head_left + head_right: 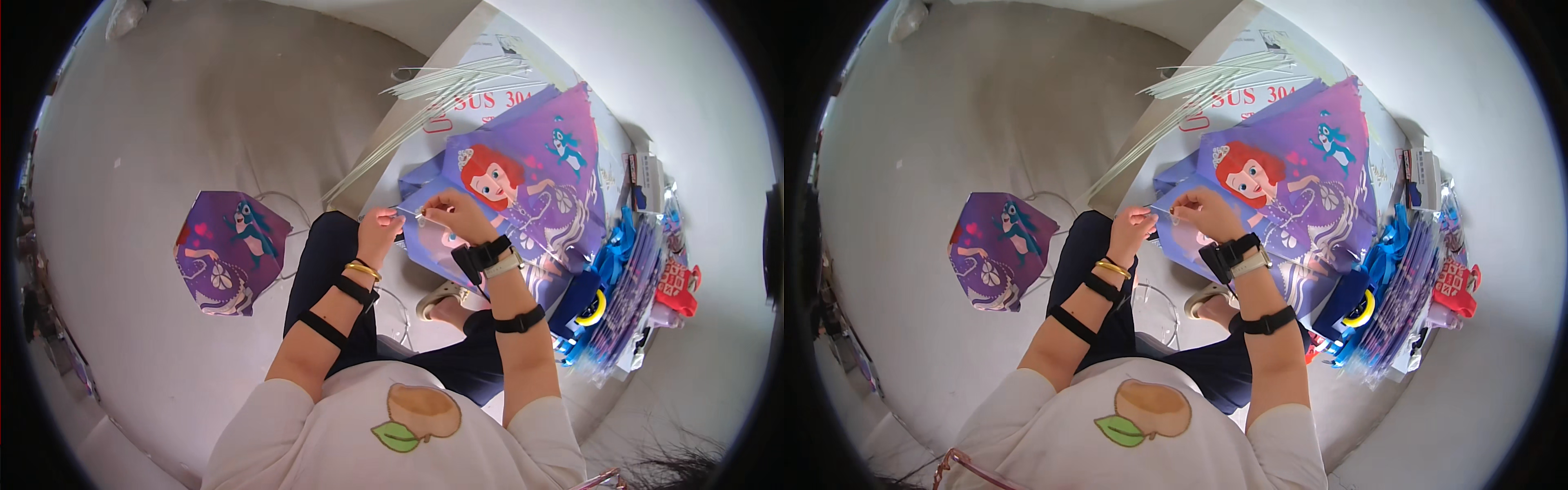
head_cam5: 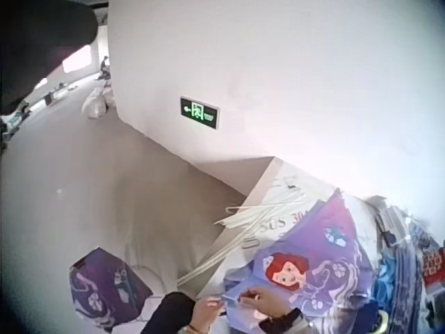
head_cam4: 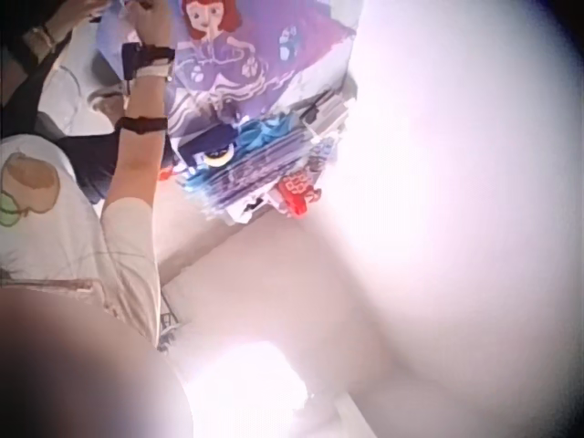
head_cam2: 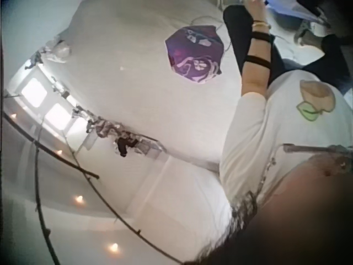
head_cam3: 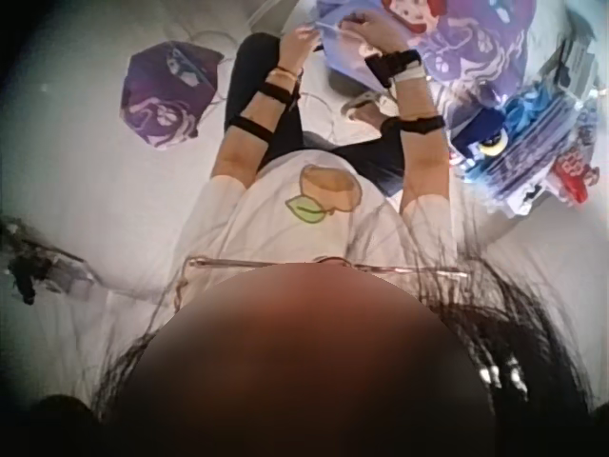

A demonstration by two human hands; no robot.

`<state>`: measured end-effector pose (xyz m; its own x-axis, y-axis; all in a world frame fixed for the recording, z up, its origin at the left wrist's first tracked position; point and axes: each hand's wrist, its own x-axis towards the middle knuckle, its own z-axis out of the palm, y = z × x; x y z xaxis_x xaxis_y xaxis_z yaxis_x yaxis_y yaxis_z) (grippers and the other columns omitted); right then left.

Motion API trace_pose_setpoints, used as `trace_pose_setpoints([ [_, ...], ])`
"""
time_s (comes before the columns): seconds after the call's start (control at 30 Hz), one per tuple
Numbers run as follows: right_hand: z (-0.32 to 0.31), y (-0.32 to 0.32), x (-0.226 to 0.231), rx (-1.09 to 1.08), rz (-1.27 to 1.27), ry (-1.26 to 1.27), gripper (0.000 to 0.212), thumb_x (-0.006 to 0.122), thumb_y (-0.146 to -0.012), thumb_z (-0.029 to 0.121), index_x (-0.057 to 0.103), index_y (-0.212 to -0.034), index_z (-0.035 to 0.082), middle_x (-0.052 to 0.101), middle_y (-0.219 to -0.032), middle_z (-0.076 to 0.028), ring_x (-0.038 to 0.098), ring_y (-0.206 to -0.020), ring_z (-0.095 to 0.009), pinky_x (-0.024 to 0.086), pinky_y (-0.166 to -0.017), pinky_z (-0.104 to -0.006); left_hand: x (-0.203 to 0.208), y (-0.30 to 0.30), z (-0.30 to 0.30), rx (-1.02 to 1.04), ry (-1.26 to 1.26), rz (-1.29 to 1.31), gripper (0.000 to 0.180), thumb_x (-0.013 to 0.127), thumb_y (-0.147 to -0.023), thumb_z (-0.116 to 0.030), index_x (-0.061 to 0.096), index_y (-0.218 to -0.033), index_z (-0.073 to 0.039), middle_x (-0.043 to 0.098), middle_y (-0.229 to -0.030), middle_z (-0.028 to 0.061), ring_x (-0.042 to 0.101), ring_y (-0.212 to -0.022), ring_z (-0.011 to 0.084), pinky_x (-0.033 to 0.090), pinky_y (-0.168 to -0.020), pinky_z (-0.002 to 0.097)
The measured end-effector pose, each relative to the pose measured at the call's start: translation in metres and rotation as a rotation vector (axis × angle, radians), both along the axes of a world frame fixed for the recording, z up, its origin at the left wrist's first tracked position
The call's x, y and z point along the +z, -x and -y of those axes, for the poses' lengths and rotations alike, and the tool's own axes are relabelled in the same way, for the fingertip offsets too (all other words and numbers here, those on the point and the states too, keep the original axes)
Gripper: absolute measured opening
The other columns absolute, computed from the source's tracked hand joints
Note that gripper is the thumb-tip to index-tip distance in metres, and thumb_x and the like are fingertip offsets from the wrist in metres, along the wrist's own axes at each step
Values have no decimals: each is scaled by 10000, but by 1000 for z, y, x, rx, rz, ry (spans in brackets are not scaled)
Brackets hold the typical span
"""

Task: Assembling kites by inserting flexible rods into the kite fabric and securing them.

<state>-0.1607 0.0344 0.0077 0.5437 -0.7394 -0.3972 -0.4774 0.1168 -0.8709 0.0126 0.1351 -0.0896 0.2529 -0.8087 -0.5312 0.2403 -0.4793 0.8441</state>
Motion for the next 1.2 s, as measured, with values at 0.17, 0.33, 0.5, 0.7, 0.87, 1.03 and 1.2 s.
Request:
trace_pose_setpoints([
  [0.17,20,-16,-7,102,-20,60,175,691,-800,176,711,-902,35,619,-863,-73,580,-816,-166,471,-763,-306,-2,1,7,27,48,-19,292,741,-838,-194,607,-981,23,662,-840,91,638,-707,128,526,-599,244],
  [0.33,29,-13,-12,136,-47,93,135,707,-814,139,708,-914,49,629,-888,-32,561,-825,-132,443,-769,-280,11,3,13,-21,1,-1,230,739,-841,-179,623,-907,8,646,-792,59,603,-675,103,506,-573,228],
  [0.5,32,-17,-4,155,-52,101,119,697,-821,132,705,-909,53,626,-897,-29,558,-831,-127,434,-767,-277,3,0,9,0,88,64,207,750,-831,-184,632,-888,-23,631,-763,14,567,-659,71,442,-562,200],
  [0.7,35,-11,11,135,-28,104,116,688,-822,130,704,-913,60,617,-894,-25,555,-836,-121,421,-759,-268,24,7,10,114,-10,-212,188,758,-821,-174,613,-862,-60,577,-710,-35,488,-597,32,368,-517,180],
  [0.87,37,-14,17,148,-28,77,115,686,-821,120,703,-912,52,615,-903,-22,555,-835,-115,415,-753,-263,29,7,14,166,-43,-314,202,758,-826,-185,613,-895,-64,555,-709,-49,448,-572,25,340,-494,184],
  [1.03,41,-17,14,167,-18,51,113,686,-829,113,700,-916,44,599,-907,-21,550,-829,-113,412,-756,-254,32,6,18,89,-23,-283,185,753,-835,-177,665,-936,-49,569,-735,-49,420,-568,8,304,-475,189],
  [1.2,48,-18,1,217,20,32,109,686,-835,126,699,-909,47,576,-906,-24,536,-846,-123,407,-756,-255,23,5,17,40,21,-230,180,734,-843,-149,686,-933,-1,616,-760,-25,523,-658,44,404,-598,198],
])
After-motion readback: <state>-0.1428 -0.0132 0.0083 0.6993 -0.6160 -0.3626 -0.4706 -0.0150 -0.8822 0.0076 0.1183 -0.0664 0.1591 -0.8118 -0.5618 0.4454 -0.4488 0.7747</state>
